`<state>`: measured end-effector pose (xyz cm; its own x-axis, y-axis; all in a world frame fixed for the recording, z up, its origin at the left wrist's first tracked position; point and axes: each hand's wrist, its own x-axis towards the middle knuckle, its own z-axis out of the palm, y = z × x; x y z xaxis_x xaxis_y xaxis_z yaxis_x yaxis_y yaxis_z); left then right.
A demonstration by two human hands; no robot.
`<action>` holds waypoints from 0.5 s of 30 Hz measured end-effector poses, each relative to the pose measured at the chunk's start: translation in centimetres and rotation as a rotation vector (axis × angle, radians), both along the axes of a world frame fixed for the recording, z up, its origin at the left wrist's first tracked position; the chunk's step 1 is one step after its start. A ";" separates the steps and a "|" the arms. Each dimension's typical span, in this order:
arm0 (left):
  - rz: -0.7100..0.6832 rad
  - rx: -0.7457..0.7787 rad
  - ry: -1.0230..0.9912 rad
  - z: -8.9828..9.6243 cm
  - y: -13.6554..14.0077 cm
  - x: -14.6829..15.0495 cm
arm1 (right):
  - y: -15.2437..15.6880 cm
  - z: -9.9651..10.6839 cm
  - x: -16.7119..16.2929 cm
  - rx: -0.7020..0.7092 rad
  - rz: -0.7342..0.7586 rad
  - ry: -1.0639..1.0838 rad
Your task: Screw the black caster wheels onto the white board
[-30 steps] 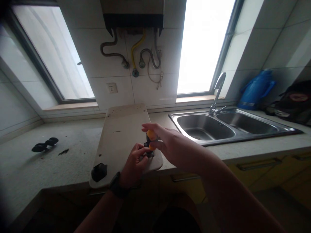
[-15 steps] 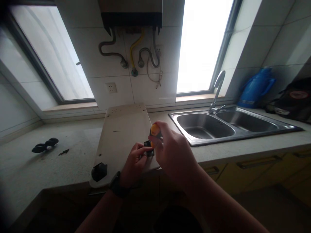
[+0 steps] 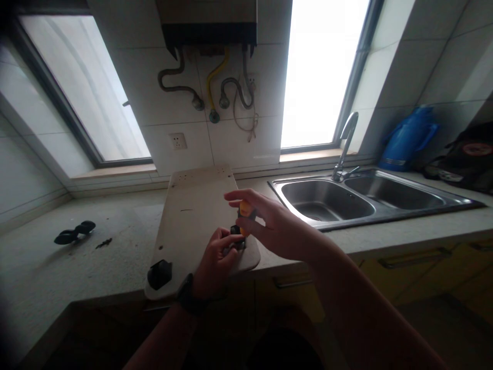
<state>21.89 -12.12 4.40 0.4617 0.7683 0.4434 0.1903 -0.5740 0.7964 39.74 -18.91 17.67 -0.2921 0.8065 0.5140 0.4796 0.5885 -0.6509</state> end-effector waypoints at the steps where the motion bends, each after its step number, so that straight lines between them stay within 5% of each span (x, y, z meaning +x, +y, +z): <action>1: -0.002 0.002 0.004 0.0 0.0 0.0 | 0.4 0.2 0.3 -0.035 0.094 0.025; 10: -0.005 0.022 0.008 0.1 0.1 0.0 | 4.2 1.0 0.4 -0.299 0.601 0.156; 15: -0.008 -0.026 -0.077 0.0 0.1 0.0 | 4.5 -0.4 -1.6 -0.283 0.420 0.380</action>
